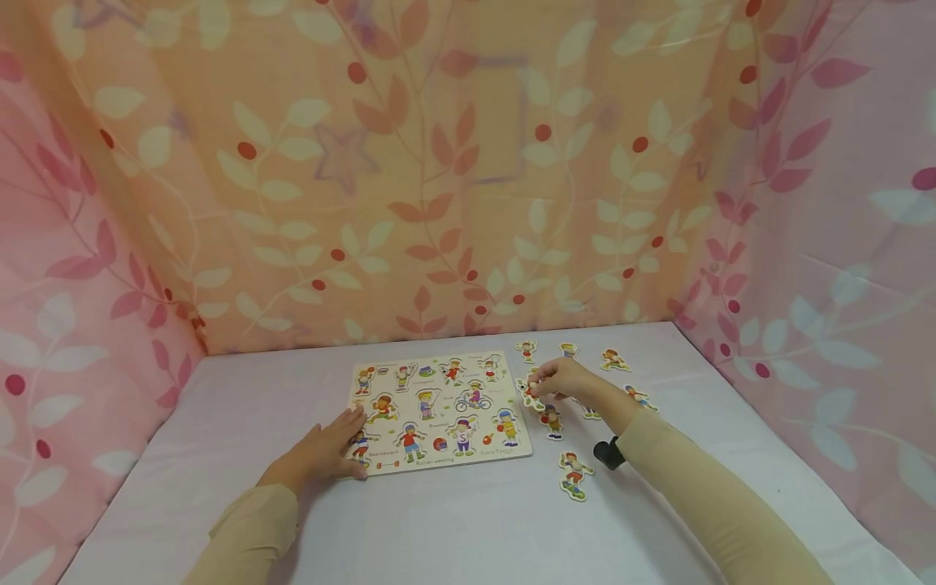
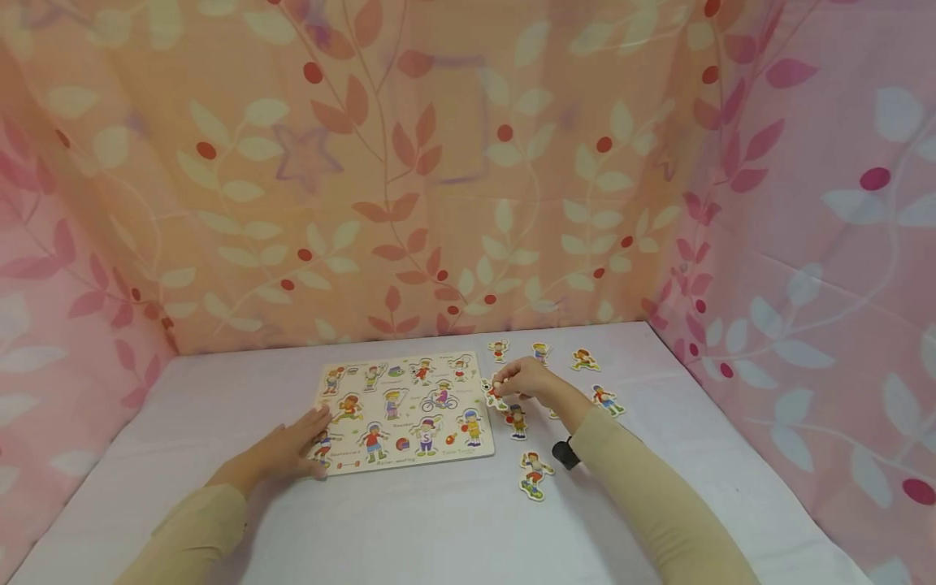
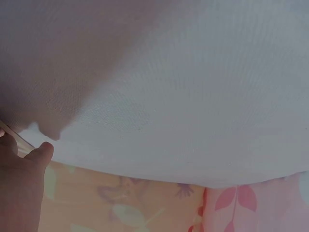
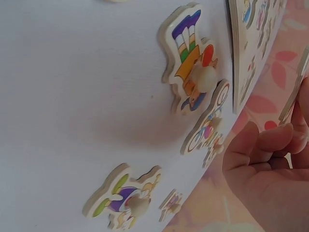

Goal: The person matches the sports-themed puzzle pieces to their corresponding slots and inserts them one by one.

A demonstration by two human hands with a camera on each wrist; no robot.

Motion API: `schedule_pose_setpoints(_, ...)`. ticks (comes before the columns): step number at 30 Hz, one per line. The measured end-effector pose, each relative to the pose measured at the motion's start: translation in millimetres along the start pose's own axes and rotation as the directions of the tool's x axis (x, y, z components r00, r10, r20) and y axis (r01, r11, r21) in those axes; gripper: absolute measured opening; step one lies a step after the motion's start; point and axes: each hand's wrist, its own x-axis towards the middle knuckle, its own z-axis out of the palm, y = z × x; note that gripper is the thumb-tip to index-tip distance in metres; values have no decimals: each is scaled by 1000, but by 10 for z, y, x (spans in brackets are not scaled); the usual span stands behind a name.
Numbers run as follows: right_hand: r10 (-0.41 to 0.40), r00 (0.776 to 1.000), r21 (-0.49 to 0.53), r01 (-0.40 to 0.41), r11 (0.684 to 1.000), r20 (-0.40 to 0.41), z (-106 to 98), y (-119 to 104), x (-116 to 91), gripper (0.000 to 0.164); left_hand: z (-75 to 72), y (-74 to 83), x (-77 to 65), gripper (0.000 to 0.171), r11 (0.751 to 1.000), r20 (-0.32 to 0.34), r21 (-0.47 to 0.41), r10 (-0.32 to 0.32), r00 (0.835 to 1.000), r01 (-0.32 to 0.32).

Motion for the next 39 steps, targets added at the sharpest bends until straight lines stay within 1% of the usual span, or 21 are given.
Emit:
schedule_pose_setpoints(4, 3, 1000, 10, -3, 1000, -1, 36, -43, 59, 11, 0, -1, -1, 108, 1000, 2, -4, -10, 1000, 10)
schedule_pose_setpoints(8, 25, 1000, 17, -25, 1000, -17, 77, -100, 97, 15, -2, 0, -2, 108, 1000, 6, -17, -20, 1000, 20)
schedule_pose_setpoints(13, 21, 1000, 38, -20, 999, -18, 122, -152, 161, 20, 0, 3, 4, 107, 1000, 7, -15, -20, 1000, 20)
schedule_pose_setpoints(23, 9, 1000, 84, -8, 996, -15, 255, -278, 322, 14, 9, -2, 14, 108, 999, 9, -10, -34, 999, 34)
schedule_pose_setpoints(26, 20, 1000, 101, -20, 995, -2, 311, -327, 364, 13, 6, -2, 7, 108, 999, 7, -10, -37, 999, 37)
schedule_pose_setpoints(28, 22, 1000, 107, -23, 994, 5, 353, -353, 396, 13, 4, -1, -1, 108, 999, 10, -11, -39, 999, 39)
schedule_pose_setpoints(34, 22, 1000, 130, -24, 991, 10, 470, -430, 498, 17, 4, -4, -9, 106, 1000, 2, -18, -11, 1000, 11)
schedule_pose_setpoints(39, 19, 1000, 126, -19, 992, 3, 550, -524, 568, 19, 5, -20, 14, 106, 1000, 11, -9, -24, 1000, 24)
